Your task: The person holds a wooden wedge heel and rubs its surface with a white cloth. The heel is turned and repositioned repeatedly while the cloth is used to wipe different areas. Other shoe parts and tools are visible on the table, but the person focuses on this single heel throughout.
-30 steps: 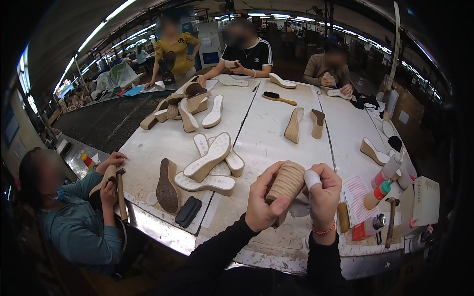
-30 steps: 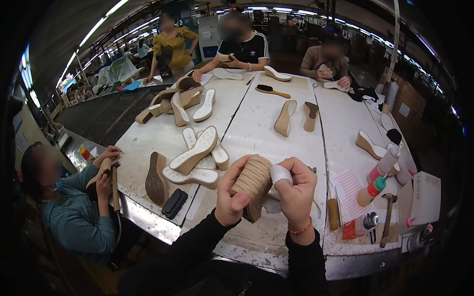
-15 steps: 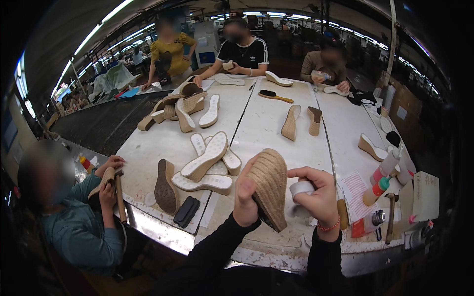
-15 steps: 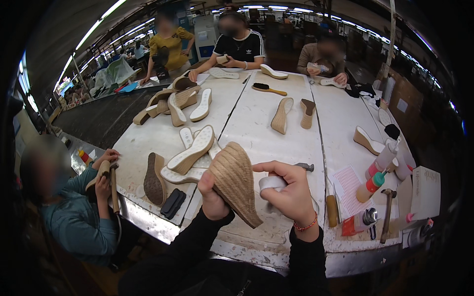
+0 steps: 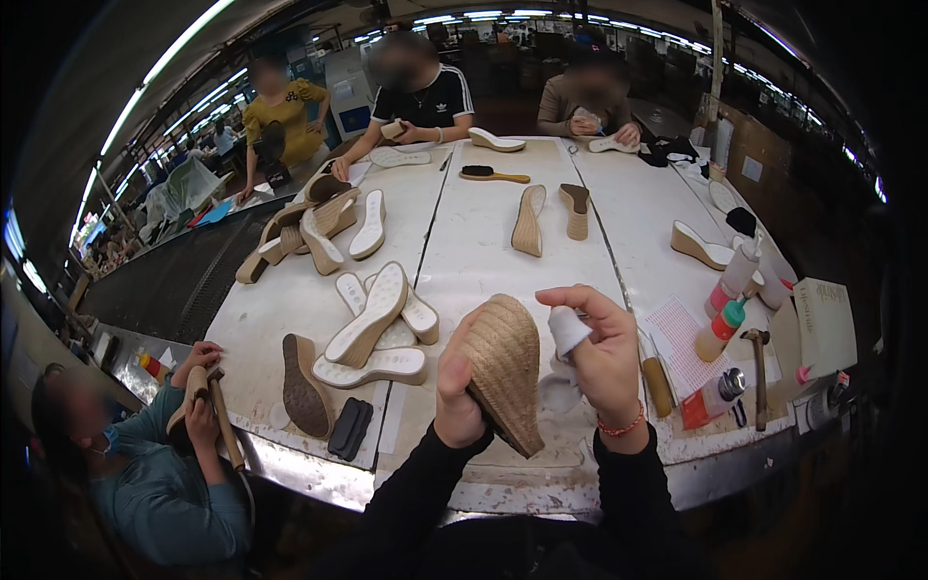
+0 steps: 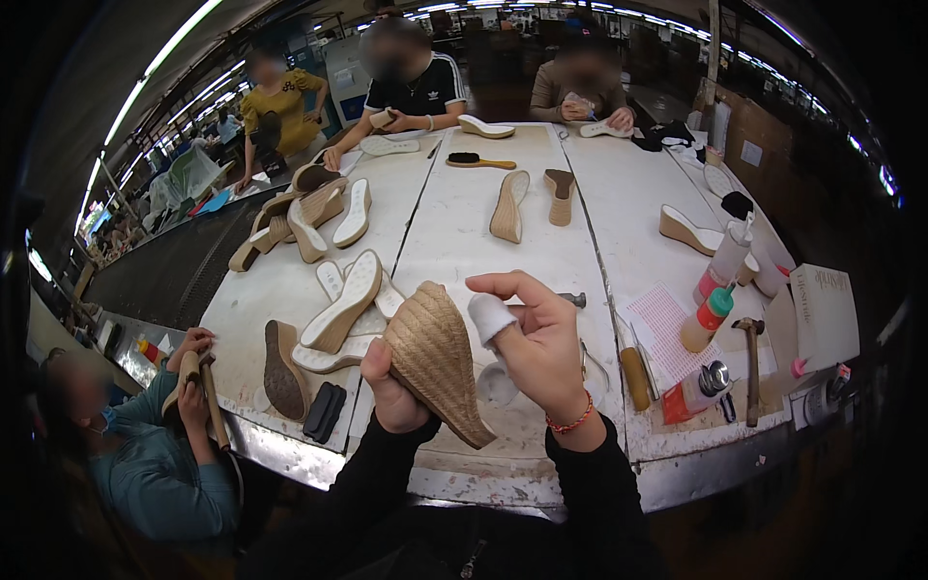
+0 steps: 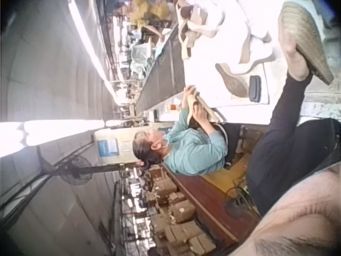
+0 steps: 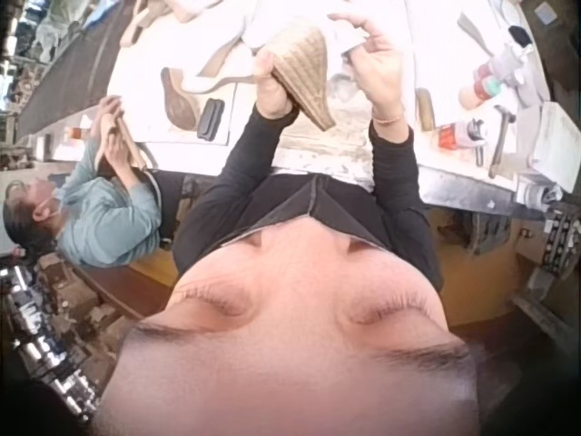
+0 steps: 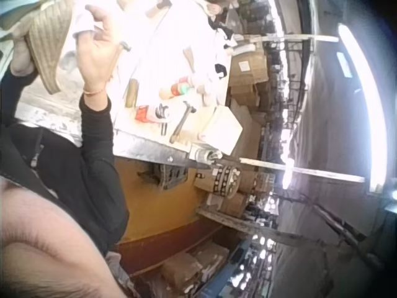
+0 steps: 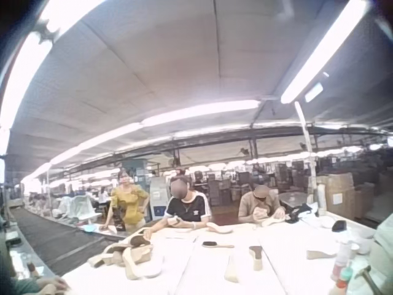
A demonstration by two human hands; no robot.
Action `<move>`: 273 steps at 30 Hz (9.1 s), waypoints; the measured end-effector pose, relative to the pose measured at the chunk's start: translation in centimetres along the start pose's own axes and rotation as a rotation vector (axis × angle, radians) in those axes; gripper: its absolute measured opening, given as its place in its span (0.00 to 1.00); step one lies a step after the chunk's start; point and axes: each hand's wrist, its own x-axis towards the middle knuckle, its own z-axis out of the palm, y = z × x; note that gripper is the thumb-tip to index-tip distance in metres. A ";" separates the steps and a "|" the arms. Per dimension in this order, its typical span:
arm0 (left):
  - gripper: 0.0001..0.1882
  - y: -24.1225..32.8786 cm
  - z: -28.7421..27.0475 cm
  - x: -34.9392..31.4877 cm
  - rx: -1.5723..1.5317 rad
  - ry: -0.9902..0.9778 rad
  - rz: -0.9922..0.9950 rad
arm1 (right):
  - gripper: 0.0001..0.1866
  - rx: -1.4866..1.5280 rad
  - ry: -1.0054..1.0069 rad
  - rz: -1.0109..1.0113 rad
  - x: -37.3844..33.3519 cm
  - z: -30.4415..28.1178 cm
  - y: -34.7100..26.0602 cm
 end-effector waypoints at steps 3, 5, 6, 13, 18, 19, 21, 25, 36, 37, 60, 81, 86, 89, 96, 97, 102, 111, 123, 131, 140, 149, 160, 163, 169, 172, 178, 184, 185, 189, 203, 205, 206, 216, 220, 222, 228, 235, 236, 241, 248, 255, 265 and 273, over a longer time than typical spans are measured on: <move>0.47 -0.3 0.0 0.0 0.092 -0.038 0.049 | 0.09 -0.012 -0.005 0.004 -0.3 0.4 0.1; 0.47 -0.6 -0.1 0.2 0.263 -0.079 0.165 | 0.07 -0.056 -0.008 -0.045 -0.3 -0.2 1.0; 0.48 -0.5 -0.2 0.3 0.299 -0.079 0.180 | 0.06 -0.091 -0.009 -0.027 -0.3 -0.3 0.9; 0.46 -0.5 -0.5 0.3 0.034 0.030 0.056 | 0.10 -0.099 -0.102 -0.159 0.1 0.0 1.8; 0.46 0.0 -1.9 0.7 -0.013 0.043 0.030 | 0.14 -0.340 -0.229 -0.008 0.6 -1.1 1.0; 0.47 0.3 -2.5 0.7 -0.052 0.007 0.016 | 0.14 -0.389 -0.256 0.080 0.6 -1.2 0.8; 0.47 0.7 -2.6 0.6 -0.047 0.001 0.036 | 0.15 -0.311 -0.146 0.023 0.7 -0.9 1.2; 0.46 1.7 -2.1 1.0 0.084 0.003 0.174 | 0.19 -0.172 -0.121 0.023 0.2 -0.9 0.4; 0.41 6.1 -0.4 1.9 1.184 -0.370 0.556 | 0.32 -0.067 -0.286 0.218 -0.7 -1.2 -2.1; 0.41 6.7 -0.2 1.8 1.235 -0.411 0.551 | 0.33 -0.010 -0.298 0.245 -0.7 -0.6 -2.3; 0.49 5.8 -3.3 1.6 0.128 0.343 0.616 | 0.23 0.351 -0.214 0.173 -0.5 0.7 0.7; 0.30 4.8 -5.6 0.6 -0.185 0.355 0.383 | 0.22 0.112 -0.197 0.368 -4.9 -1.8 0.0; 0.23 3.4 -6.0 1.9 -0.100 0.363 0.281 | 0.07 0.006 -0.133 0.262 -7.9 -6.5 0.1; 0.23 2.7 -5.7 2.3 -0.113 0.326 0.235 | 0.06 0.166 -0.015 0.230 -9.3 -6.9 -1.3; 0.21 0.8 -5.2 3.0 -0.069 0.260 0.138 | 0.09 0.445 0.159 0.271 -13.4 -12.1 -4.1; 0.21 0.5 -5.3 3.2 -0.077 0.251 0.113 | 0.09 0.347 0.207 0.258 -14.0 -12.9 -4.5; 0.20 -0.5 -5.1 3.3 -0.065 0.280 0.004 | 0.08 -0.100 0.487 0.199 -16.0 -15.8 -6.3; 0.21 -1.8 -4.9 3.7 -0.020 0.283 -0.067 | 0.13 -0.439 0.869 0.174 -17.3 -19.3 -6.9; 0.25 -2.3 -4.8 3.6 0.018 0.288 -0.090 | 0.23 -0.542 0.849 0.292 -14.6 -21.1 -4.1; 0.25 -2.9 -5.0 3.9 0.032 0.243 -0.041 | 0.23 -0.711 0.843 0.361 -12.3 -23.9 -2.6; 0.22 -2.0 -4.8 3.5 -0.020 0.253 -0.014 | 0.23 -0.704 0.852 0.386 -12.8 -24.5 -1.8; 0.23 -2.2 -4.2 3.4 -0.078 0.269 -0.147 | 0.22 -0.694 0.842 0.352 -13.0 -24.2 -1.6; 0.32 -8.6 -7.1 2.6 0.120 0.345 -0.078 | 0.15 -0.557 0.553 -0.013 -14.3 -13.5 -2.1; 0.32 -10.8 -8.0 2.4 0.194 0.347 -0.064 | 0.11 -0.391 0.256 0.199 -14.4 -10.2 4.2; 0.34 -11.8 -8.4 2.2 0.173 0.319 -0.061 | 0.08 -0.345 0.156 0.241 -12.8 -6.8 10.5; 0.36 -12.1 -8.7 2.2 0.188 0.317 -0.040 | 0.07 -0.532 0.096 0.114 -12.6 -5.9 10.7; 0.34 -12.6 -9.0 2.2 0.301 0.298 0.065 | 0.07 -0.702 0.135 0.028 -11.6 -4.6 11.0; 0.35 -12.1 -8.7 2.1 0.309 0.279 0.052 | 0.08 -0.720 0.115 0.044 -12.1 -5.1 10.9; 0.36 -12.0 -8.7 2.2 0.304 0.280 0.049 | 0.08 -0.710 0.122 0.021 -11.9 -5.1 11.1; 0.36 -12.1 -9.0 2.2 0.304 0.264 0.079 | 0.08 -0.704 0.120 0.040 -11.4 -4.8 11.2; 0.36 -12.6 -9.3 2.5 0.290 0.287 0.011 | 0.08 -0.716 0.091 -0.040 -11.1 -5.2 11.3; 0.36 -12.4 -9.2 2.5 0.282 0.293 0.002 | 0.09 -0.706 0.090 -0.027 -10.5 -4.8 11.4; 0.36 -12.3 -9.2 2.4 0.278 0.291 -0.002 | 0.09 -0.701 0.089 -0.020 -10.4 -4.7 11.5; 0.36 -12.3 -9.4 2.6 0.298 0.285 0.002 | 0.10 -0.713 0.062 -0.005 -10.6 -4.9 11.6; 0.35 -12.6 -9.3 2.6 0.306 0.289 -0.017 | 0.10 -0.732 0.053 -0.017 -11.1 -5.4 11.4; 0.35 -12.4 -9.0 2.7 0.296 0.298 -0.010 | 0.09 -0.721 0.065 -0.026 -10.6 -5.0 11.5; 0.39 -12.2 -8.8 2.4 0.256 0.297 -0.057 | 0.09 -0.750 0.052 0.004 -11.4 -5.3 11.2; 0.34 -12.6 -9.7 2.8 0.294 0.274 -0.045 | 0.09 -0.730 0.054 0.026 -11.0 -5.1 11.4; 0.34 -12.7 -9.7 2.9 0.292 0.271 -0.051 | 0.09 -0.749 0.047 0.048 -11.3 -5.2 11.2; 0.33 -12.8 -9.7 2.9 0.294 0.289 -0.037 | 0.09 -0.705 0.067 0.013 -10.1 -4.8 11.4; 0.33 -13.5 -10.1 3.1 0.259 0.322 -0.070 | 0.08 -0.727 0.066 0.012 -10.5 -5.1 11.1; 0.33 -13.5 -9.8 3.1 0.289 0.291 -0.104 | 0.08 -0.726 0.055 0.055 -10.9 -5.3 11.0; 0.33 -13.0 -9.7 3.0 0.285 0.277 -0.070 | 0.09 -0.734 0.067 0.025 -10.7 -5.1 11.0; 0.39 -12.2 -9.1 2.7 0.229 0.297 -0.048 | 0.09 -0.742 0.076 0.079 -10.7 -5.0 11.0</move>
